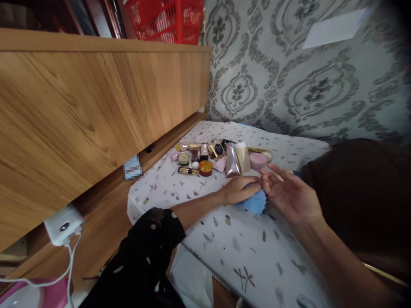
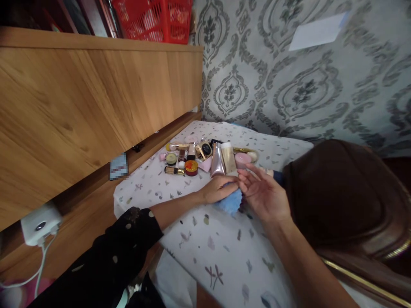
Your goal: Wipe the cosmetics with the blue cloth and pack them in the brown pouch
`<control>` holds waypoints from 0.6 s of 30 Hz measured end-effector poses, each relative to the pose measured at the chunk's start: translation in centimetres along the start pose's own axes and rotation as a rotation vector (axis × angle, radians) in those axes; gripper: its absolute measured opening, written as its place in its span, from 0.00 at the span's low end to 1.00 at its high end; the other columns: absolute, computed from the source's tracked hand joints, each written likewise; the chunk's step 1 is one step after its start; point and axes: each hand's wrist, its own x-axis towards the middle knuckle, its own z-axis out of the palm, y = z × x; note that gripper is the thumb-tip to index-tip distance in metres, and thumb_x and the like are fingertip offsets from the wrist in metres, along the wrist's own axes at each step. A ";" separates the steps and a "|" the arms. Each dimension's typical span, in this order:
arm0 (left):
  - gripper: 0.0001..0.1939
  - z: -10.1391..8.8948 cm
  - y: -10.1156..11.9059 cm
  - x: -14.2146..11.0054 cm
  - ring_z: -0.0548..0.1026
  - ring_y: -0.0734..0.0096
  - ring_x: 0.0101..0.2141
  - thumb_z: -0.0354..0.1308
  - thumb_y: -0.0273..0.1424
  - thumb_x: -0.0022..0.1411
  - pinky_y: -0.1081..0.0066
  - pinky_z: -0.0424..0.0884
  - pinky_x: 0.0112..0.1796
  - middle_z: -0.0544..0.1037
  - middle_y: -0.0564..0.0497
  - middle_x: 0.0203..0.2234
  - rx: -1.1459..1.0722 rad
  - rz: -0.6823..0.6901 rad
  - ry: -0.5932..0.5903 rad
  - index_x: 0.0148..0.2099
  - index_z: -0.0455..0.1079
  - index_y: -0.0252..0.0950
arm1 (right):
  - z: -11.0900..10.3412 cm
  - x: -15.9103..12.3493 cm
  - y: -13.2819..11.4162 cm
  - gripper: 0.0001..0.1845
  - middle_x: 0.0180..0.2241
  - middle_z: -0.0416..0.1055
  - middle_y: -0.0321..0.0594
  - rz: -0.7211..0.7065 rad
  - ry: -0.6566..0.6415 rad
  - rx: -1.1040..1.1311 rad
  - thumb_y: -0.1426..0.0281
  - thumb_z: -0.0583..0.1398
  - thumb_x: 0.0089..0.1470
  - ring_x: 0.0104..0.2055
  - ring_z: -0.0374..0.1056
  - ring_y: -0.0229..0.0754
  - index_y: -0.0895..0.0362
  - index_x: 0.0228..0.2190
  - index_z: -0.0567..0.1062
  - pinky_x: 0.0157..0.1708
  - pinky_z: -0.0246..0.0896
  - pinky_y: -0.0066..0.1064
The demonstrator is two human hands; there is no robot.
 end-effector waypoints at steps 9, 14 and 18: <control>0.13 0.1 -0.6 0.1 0.76 0.65 0.48 0.49 0.30 0.70 0.68 0.69 0.54 0.80 0.46 0.44 -0.067 -0.011 -0.039 0.45 0.75 0.32 | -1.8 -0.6 1.7 0.09 0.34 0.78 0.48 -0.048 0.009 -0.179 0.61 0.62 0.53 0.28 0.71 0.45 0.51 0.29 0.81 0.19 0.61 0.32; 0.14 -0.2 0.1 -0.1 0.76 0.64 0.46 0.49 0.31 0.70 0.67 0.69 0.52 0.79 0.45 0.45 -0.037 -0.027 -0.034 0.51 0.72 0.32 | -1.2 -0.7 0.9 0.09 0.42 0.78 0.50 -0.073 0.036 -0.065 0.64 0.60 0.54 0.44 0.75 0.52 0.50 0.30 0.81 0.36 0.73 0.42; 0.18 -0.4 1.2 -0.5 0.76 0.60 0.48 0.55 0.35 0.67 0.67 0.69 0.52 0.77 0.43 0.46 -0.069 -0.097 -0.083 0.54 0.69 0.31 | -0.4 -1.2 0.3 0.12 0.51 0.76 0.49 -0.111 0.054 0.002 0.66 0.56 0.57 0.58 0.70 0.52 0.48 0.28 0.80 0.61 0.61 0.51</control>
